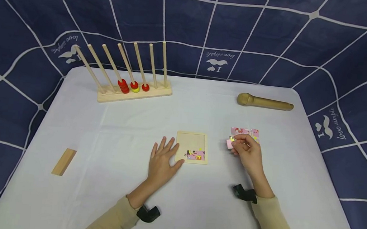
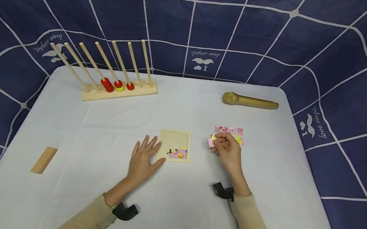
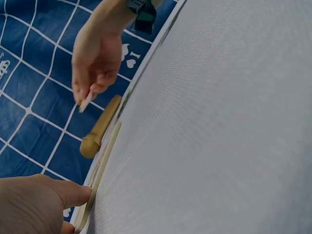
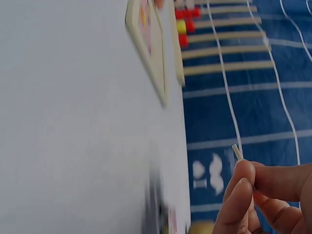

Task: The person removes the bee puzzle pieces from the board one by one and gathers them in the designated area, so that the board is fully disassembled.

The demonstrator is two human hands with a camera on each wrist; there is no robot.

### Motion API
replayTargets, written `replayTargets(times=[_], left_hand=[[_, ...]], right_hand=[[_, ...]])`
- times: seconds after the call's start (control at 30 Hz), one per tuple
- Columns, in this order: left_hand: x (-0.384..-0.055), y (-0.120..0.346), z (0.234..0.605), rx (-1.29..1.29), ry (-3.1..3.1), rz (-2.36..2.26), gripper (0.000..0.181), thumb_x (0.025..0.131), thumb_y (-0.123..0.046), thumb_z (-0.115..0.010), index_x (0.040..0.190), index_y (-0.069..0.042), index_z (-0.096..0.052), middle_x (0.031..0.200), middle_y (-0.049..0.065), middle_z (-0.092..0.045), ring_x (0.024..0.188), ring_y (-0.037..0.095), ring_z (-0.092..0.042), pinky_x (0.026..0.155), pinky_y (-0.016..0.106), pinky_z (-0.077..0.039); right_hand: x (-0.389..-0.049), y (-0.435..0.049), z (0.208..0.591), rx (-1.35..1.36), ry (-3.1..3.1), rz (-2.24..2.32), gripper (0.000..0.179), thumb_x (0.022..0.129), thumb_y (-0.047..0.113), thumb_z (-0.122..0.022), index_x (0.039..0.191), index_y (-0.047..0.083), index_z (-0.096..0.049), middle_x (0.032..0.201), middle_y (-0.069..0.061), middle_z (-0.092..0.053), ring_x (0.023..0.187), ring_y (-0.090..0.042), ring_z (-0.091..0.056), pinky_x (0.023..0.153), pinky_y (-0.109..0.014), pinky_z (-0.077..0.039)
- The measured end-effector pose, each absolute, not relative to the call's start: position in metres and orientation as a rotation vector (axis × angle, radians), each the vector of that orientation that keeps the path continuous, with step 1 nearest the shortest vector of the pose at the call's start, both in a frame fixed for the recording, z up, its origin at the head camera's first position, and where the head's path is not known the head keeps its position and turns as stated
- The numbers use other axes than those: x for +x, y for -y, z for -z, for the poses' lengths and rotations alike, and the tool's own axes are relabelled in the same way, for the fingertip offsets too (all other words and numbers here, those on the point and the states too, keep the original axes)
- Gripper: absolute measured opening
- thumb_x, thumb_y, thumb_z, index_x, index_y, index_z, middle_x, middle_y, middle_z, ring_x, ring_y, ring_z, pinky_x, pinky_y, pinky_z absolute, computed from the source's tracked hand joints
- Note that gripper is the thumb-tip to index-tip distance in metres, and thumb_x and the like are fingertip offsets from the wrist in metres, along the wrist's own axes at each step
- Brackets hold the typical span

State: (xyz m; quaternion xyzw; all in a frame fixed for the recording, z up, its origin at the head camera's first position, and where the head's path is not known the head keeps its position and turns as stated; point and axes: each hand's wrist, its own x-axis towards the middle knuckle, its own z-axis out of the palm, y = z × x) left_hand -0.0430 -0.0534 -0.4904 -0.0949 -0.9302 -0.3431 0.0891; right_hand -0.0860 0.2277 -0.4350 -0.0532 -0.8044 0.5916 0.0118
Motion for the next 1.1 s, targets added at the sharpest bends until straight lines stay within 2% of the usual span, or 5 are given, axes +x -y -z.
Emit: replayTargets(times=[0.33,0.8,1.1], left_hand=[[-0.043,0.053,0.492,-0.279,2.755,1.041,0.058,0.077,-0.025,-0.083,0.126,-0.001,-0.064,0.145,0.017,-0.049,0.144,0.039,-0.032,0.116,0.061,-0.015],[-0.043,0.052,0.491,-0.274,2.761,1.044,0.058,0.077,-0.025,-0.083,0.127,-0.001,-0.064,0.145,0.016,-0.05,0.144,0.039,-0.032,0.116,0.06,-0.015],[-0.044,0.053,0.492,-0.277,2.758,1.029,0.059,0.076,-0.025,-0.083,0.127,-0.002,-0.064,0.145,0.016,-0.05,0.144,0.038,-0.032,0.116,0.061,-0.016]], right_hand=[[-0.083,-0.259,0.444,-0.393,2.569,-1.708,0.025,0.091,0.002,-0.066,0.112,-0.01,-0.061,0.084,-0.007,-0.056,0.06,-0.002,-0.066,0.059,-0.018,-0.056],[-0.08,-0.259,0.458,-0.316,2.726,-1.691,0.024,0.089,0.002,-0.068,0.109,-0.009,-0.063,0.083,-0.016,-0.063,0.06,-0.004,-0.068,0.058,-0.02,-0.056],[-0.08,-0.259,0.465,-0.245,2.785,-1.451,0.018,0.085,0.005,-0.073,0.099,-0.005,-0.067,0.08,-0.018,-0.067,0.056,-0.001,-0.064,0.054,-0.016,-0.052]])
